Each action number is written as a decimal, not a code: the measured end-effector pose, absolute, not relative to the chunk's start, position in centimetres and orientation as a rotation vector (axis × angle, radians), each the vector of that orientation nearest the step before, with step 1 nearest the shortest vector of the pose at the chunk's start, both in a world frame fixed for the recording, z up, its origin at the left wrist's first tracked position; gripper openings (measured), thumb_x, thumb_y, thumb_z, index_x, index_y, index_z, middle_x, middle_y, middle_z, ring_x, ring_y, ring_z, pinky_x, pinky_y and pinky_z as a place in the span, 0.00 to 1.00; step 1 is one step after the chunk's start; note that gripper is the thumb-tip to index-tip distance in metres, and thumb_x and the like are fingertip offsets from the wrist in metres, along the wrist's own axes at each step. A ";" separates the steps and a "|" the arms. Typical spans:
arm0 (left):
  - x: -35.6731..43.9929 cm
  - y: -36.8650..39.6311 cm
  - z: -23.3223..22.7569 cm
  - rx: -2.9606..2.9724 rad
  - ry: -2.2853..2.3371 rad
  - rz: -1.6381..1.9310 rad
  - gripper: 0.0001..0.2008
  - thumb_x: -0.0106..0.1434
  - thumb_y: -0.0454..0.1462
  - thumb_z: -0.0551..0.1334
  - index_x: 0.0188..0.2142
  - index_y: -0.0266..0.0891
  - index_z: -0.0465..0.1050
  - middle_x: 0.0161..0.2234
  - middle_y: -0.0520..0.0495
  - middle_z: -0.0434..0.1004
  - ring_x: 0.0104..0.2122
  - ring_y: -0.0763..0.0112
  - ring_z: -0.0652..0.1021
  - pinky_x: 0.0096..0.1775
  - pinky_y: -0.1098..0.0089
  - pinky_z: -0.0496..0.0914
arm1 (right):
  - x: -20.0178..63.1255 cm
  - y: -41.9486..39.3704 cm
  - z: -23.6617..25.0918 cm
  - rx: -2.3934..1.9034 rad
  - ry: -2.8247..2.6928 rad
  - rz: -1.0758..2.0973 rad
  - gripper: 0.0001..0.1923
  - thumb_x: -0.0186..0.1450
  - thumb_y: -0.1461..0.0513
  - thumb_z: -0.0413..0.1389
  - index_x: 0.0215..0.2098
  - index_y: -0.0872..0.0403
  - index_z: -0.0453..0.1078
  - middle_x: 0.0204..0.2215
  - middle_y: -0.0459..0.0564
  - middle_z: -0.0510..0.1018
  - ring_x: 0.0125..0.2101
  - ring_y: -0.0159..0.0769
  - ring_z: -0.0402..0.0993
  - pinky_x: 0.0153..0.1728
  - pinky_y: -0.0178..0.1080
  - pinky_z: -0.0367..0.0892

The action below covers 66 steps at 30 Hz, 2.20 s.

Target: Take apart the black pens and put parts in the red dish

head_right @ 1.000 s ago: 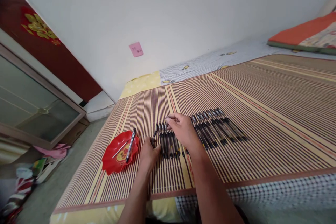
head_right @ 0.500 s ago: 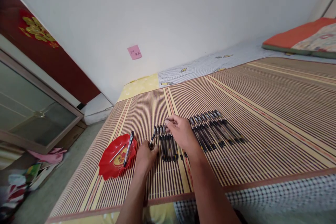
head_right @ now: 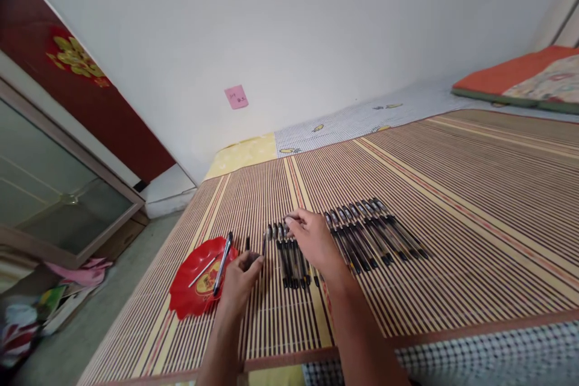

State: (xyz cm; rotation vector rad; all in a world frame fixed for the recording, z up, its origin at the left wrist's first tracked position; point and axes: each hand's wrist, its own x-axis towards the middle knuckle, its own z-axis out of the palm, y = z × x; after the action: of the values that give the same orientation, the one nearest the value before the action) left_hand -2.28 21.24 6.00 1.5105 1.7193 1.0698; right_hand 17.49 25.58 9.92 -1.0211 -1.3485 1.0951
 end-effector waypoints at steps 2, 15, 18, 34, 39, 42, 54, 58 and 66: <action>-2.1 20.7 6.7 1.418 1.563 1.151 0.15 0.56 0.48 0.62 0.28 0.37 0.71 0.25 0.50 0.71 0.27 0.70 0.71 0.30 0.72 0.64 | 17.1 25.6 9.6 -1.020 -1.374 1.121 0.14 0.64 0.54 0.54 0.38 0.55 0.74 0.29 0.48 0.77 0.29 0.34 0.77 0.31 0.36 0.71; -0.4 19.4 8.7 1.203 1.273 1.266 0.11 0.52 0.42 0.70 0.28 0.36 0.73 0.26 0.51 0.72 0.28 0.73 0.71 0.32 0.73 0.65 | 15.4 24.5 10.8 -0.851 -1.355 1.402 0.12 0.61 0.54 0.60 0.32 0.55 0.74 0.21 0.43 0.75 0.20 0.27 0.67 0.24 0.32 0.62; 0.0 19.3 9.1 1.204 1.244 1.297 0.11 0.53 0.41 0.69 0.28 0.36 0.73 0.26 0.51 0.73 0.28 0.72 0.71 0.32 0.73 0.66 | 15.5 24.5 10.7 -0.836 -1.384 1.434 0.12 0.62 0.54 0.60 0.33 0.55 0.73 0.22 0.44 0.76 0.21 0.27 0.68 0.25 0.32 0.63; 0.1 18.8 8.9 1.017 1.067 1.260 0.22 0.65 0.55 0.58 0.36 0.38 0.71 0.25 0.53 0.67 0.22 0.77 0.64 0.24 0.75 0.57 | 16.7 24.5 11.6 -0.769 -1.009 1.295 0.12 0.59 0.55 0.63 0.34 0.54 0.72 0.24 0.44 0.76 0.24 0.29 0.72 0.28 0.34 0.70; 0.3 18.9 9.2 1.111 1.080 1.215 0.18 0.63 0.51 0.63 0.38 0.36 0.74 0.23 0.55 0.63 0.22 0.78 0.60 0.25 0.76 0.55 | 17.4 24.2 13.0 -0.701 -0.748 1.097 0.11 0.59 0.56 0.64 0.34 0.53 0.70 0.31 0.46 0.79 0.27 0.29 0.74 0.32 0.36 0.72; 0.4 18.8 9.6 1.085 1.088 1.202 0.19 0.60 0.51 0.65 0.39 0.37 0.76 0.23 0.56 0.62 0.22 0.78 0.60 0.25 0.76 0.56 | 17.5 24.1 13.3 -0.705 -0.688 1.024 0.11 0.59 0.56 0.63 0.34 0.53 0.69 0.32 0.47 0.79 0.27 0.31 0.75 0.32 0.37 0.73; 0.5 18.9 9.2 1.073 1.111 1.213 0.18 0.59 0.49 0.67 0.41 0.38 0.79 0.24 0.54 0.66 0.23 0.78 0.63 0.26 0.77 0.59 | 17.9 24.4 12.7 -0.756 -0.770 0.989 0.09 0.61 0.56 0.62 0.35 0.52 0.70 0.31 0.46 0.79 0.28 0.30 0.75 0.33 0.37 0.72; 0.4 18.9 9.1 1.072 1.090 1.212 0.18 0.59 0.49 0.67 0.41 0.39 0.79 0.25 0.54 0.68 0.24 0.78 0.65 0.28 0.77 0.61 | 18.2 24.5 12.6 -0.769 -0.778 0.975 0.08 0.62 0.57 0.61 0.35 0.52 0.70 0.30 0.46 0.79 0.27 0.30 0.74 0.31 0.36 0.71; 0.0 18.8 9.3 1.261 1.198 1.211 0.16 0.61 0.47 0.65 0.43 0.41 0.80 0.29 0.51 0.74 0.30 0.72 0.71 0.34 0.73 0.65 | 18.5 23.6 13.7 -0.795 -0.952 0.903 0.09 0.63 0.56 0.60 0.37 0.53 0.72 0.32 0.48 0.79 0.27 0.30 0.75 0.33 0.36 0.73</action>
State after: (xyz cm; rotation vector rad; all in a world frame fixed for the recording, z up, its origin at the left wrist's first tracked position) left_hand -0.04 18.77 9.33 1.2613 1.1977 1.2106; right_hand 18.55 23.56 13.69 -0.7947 -0.9515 0.9031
